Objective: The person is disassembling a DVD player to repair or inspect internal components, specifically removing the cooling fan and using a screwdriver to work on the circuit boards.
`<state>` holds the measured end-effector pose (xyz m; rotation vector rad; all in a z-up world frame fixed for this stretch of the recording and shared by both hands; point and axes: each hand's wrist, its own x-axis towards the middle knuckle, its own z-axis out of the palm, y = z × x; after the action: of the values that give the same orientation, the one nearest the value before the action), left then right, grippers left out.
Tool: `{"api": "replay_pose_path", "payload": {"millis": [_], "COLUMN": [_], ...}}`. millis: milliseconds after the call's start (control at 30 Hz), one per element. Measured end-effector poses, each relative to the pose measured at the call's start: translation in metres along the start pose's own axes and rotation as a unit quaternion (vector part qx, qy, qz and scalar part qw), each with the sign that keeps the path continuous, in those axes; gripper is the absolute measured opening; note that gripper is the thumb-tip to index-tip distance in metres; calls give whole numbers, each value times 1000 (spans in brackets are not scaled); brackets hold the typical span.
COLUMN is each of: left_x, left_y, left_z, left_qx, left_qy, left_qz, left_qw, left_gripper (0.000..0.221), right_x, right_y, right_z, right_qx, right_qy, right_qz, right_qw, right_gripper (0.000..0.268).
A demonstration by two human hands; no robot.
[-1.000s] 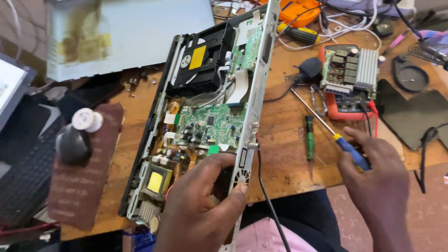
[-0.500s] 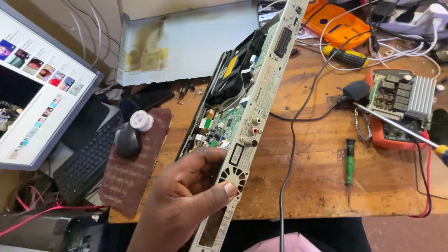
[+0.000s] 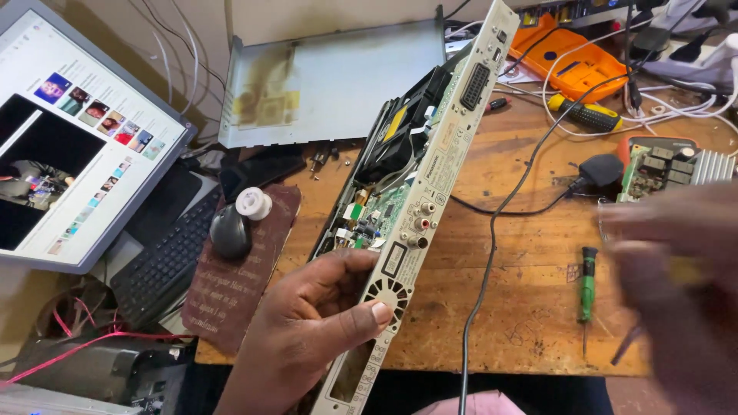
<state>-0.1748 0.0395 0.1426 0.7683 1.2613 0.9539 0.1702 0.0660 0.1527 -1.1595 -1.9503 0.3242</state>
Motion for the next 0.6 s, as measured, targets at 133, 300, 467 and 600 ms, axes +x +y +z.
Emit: {"api": "replay_pose_path", "payload": {"millis": [133, 300, 467, 600], "left_x": [-3, -3, 0, 1], "left_y": [8, 12, -2, -6], "left_z": [0, -8, -23, -29], "left_qx": [25, 25, -129, -96], "left_qy": [-45, -39, -154, -178], "left_qz": [26, 6, 21, 62], "left_qw": [998, 999, 979, 977], "left_gripper": [45, 51, 60, 64], "right_x": [30, 41, 33, 31], "right_y": [-43, -53, -48, -48], "right_z": [91, 118, 131, 135], "right_qx": [62, 188, 220, 291], "right_qy": [-99, -47, -10, -3], "right_qz": [-35, -27, 98, 116], "right_qw": [993, 981, 971, 950], "right_gripper": [37, 16, 21, 16]}}
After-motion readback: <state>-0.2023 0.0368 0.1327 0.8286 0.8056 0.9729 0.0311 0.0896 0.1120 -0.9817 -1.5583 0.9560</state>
